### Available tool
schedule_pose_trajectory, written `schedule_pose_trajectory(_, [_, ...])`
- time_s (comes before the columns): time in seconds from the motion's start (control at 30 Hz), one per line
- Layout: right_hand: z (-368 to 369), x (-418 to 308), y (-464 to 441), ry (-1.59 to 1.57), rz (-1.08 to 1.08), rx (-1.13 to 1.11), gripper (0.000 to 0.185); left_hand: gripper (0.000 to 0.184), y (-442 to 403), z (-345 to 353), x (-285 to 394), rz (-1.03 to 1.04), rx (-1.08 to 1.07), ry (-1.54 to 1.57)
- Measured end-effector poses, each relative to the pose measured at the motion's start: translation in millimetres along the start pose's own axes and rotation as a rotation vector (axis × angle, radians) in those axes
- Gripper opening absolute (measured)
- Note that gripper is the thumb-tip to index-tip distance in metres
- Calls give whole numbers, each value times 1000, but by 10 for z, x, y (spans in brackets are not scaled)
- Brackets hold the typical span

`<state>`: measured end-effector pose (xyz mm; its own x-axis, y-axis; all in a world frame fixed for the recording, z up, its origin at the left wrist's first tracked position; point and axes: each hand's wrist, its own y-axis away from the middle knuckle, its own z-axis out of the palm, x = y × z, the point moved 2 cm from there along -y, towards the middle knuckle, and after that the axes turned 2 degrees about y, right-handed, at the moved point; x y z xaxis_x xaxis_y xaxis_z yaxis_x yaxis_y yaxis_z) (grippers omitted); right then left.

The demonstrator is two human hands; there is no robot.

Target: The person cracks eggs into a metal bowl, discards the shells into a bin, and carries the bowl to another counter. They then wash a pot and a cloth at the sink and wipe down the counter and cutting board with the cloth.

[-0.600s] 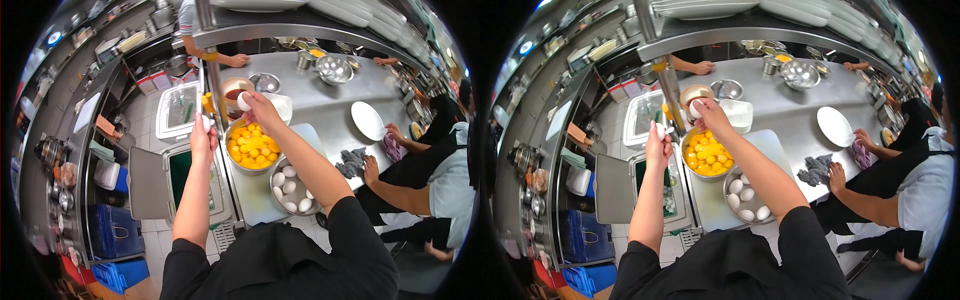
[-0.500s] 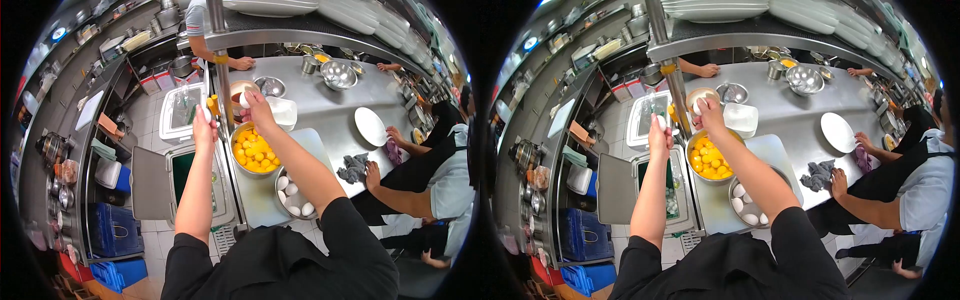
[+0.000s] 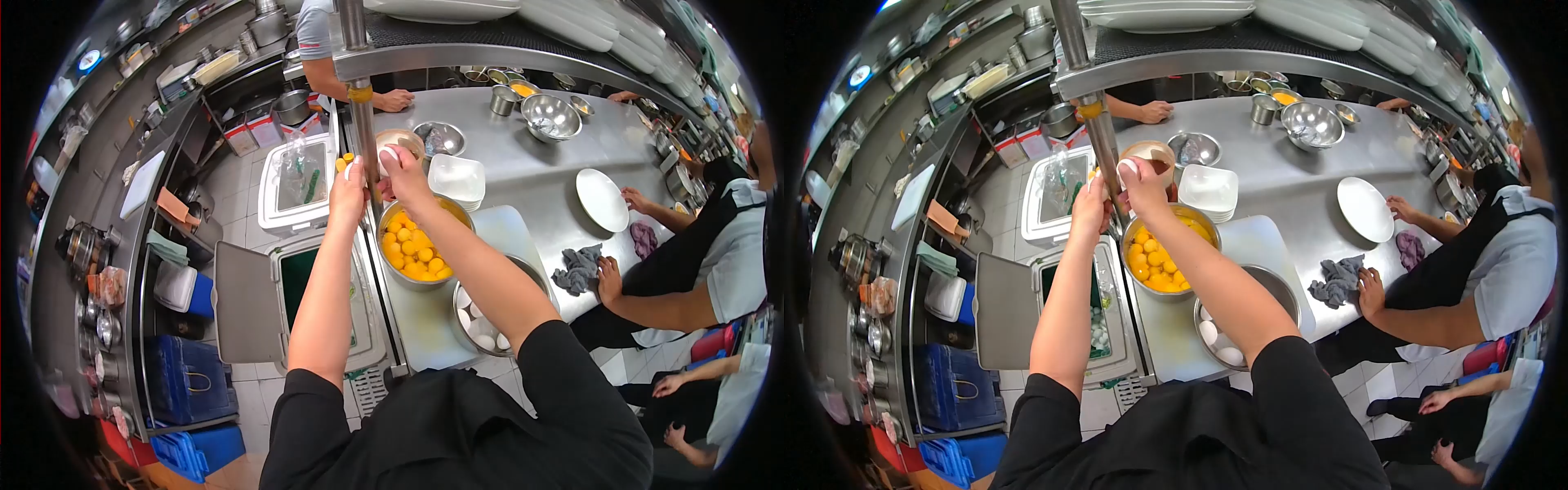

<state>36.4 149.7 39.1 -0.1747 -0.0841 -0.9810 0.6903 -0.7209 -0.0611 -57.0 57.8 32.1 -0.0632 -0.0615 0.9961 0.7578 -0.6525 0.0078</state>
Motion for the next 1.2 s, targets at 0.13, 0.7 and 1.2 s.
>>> schedule_pose_trajectory(0.13, [-227,-63,41,-233,58,-89,35,42,177,-148,27,-116,-106,152])
schedule_pose_trajectory(0.7, [-1118,-102,761,1039,-548,-131,38,48,762,510,-22,-418,-591,-173])
schedule_pose_trajectory(1.2, [-1217,-26,731,242,349,-241,38,53,865,112,-221,83,-227,-537])
